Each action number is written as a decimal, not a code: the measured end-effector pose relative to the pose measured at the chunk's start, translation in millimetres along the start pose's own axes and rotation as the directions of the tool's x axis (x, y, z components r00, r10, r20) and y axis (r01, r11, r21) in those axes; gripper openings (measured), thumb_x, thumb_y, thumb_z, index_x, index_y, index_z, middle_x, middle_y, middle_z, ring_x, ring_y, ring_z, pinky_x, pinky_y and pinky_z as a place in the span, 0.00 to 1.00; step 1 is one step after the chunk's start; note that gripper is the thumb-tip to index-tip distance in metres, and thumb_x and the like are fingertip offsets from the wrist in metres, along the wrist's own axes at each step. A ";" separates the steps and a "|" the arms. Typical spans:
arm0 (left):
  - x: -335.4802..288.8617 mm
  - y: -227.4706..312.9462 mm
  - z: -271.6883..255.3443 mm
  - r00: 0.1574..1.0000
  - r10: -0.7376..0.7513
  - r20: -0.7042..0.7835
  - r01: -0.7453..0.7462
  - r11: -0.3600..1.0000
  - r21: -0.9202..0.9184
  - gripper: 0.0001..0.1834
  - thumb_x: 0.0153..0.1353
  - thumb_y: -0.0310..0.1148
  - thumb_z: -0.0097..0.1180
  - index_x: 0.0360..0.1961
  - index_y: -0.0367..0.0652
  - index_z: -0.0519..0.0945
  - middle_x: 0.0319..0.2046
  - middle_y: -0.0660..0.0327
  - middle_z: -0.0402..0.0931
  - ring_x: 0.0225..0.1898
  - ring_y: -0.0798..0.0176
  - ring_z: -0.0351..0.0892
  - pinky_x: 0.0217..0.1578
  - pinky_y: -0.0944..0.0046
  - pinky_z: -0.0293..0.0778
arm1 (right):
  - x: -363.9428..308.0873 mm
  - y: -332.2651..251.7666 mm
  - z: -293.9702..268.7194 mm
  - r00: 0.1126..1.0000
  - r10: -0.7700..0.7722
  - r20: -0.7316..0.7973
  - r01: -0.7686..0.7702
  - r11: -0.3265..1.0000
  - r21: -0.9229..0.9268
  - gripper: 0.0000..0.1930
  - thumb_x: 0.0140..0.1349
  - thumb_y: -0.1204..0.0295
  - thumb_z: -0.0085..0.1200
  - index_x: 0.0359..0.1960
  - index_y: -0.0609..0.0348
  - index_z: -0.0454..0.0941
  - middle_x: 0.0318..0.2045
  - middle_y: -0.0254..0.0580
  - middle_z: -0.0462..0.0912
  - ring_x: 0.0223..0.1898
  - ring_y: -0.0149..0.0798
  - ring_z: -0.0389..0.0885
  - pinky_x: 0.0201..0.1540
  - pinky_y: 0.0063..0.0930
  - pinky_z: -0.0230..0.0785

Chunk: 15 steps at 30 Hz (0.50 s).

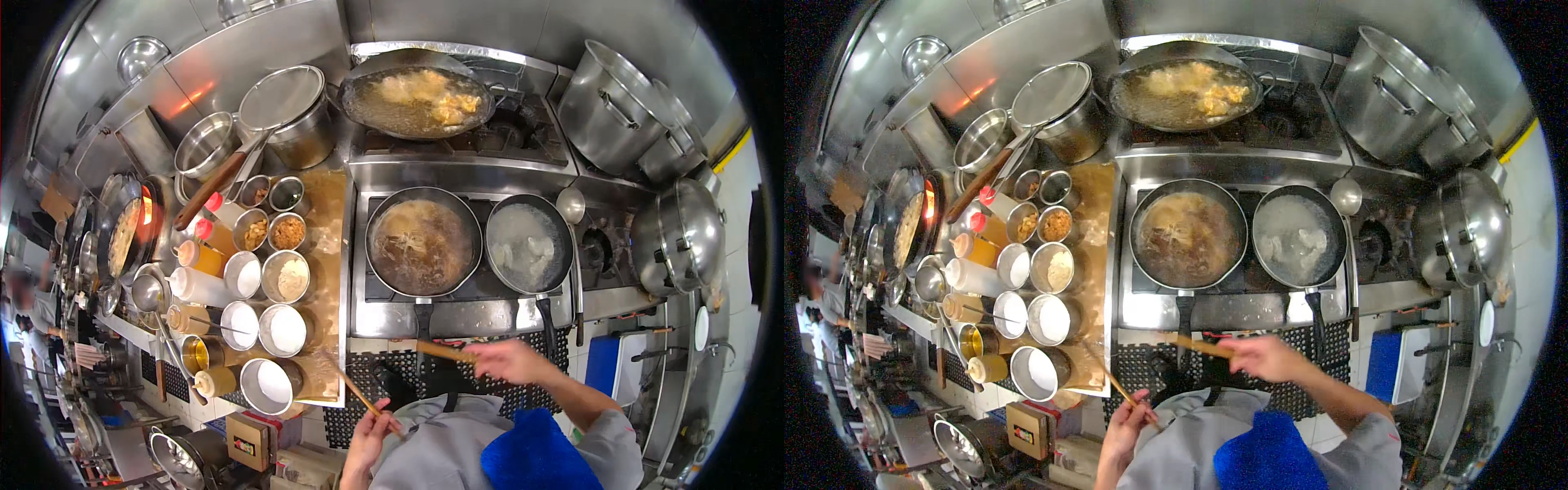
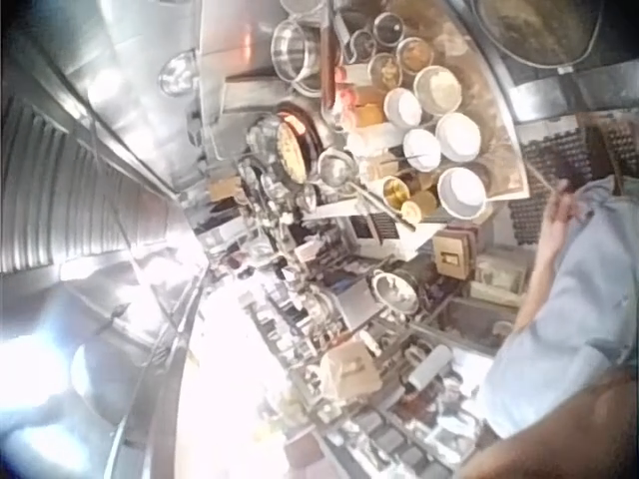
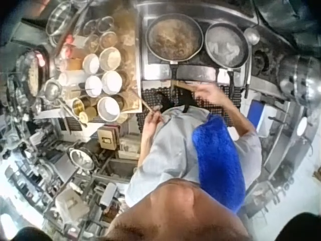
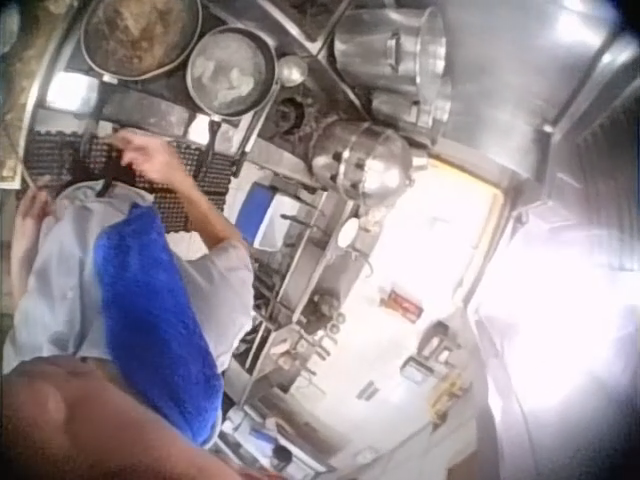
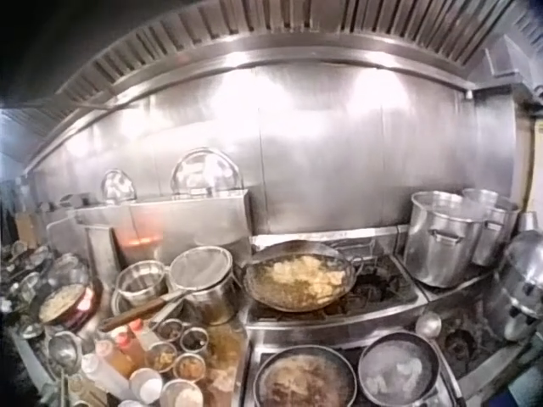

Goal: Cook food in a professional kitchen using boiling and frying methods.

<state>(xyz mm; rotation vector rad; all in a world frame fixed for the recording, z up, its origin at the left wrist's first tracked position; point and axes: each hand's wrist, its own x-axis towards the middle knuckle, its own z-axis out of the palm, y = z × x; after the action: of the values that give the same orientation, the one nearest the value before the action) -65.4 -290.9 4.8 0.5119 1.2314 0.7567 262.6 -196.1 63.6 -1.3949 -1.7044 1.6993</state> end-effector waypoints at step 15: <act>204.9 137.2 92.2 0.844 0.473 0.252 -0.092 -0.336 0.937 0.15 0.62 0.31 0.43 0.45 0.51 0.80 0.27 0.54 0.79 0.28 0.49 0.81 0.29 0.52 0.77 | 126.3 50.1 -158.6 0.868 -0.314 -0.385 -0.104 0.642 -0.759 0.11 0.50 0.79 0.47 0.33 0.64 0.81 0.30 0.60 0.80 0.33 0.59 0.79 0.37 0.49 0.71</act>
<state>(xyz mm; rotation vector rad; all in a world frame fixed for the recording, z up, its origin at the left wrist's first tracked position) 20.6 -42.2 -3.9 2.3704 1.8344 -0.0954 353.2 -17.4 4.6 -1.7904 -2.2054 0.3972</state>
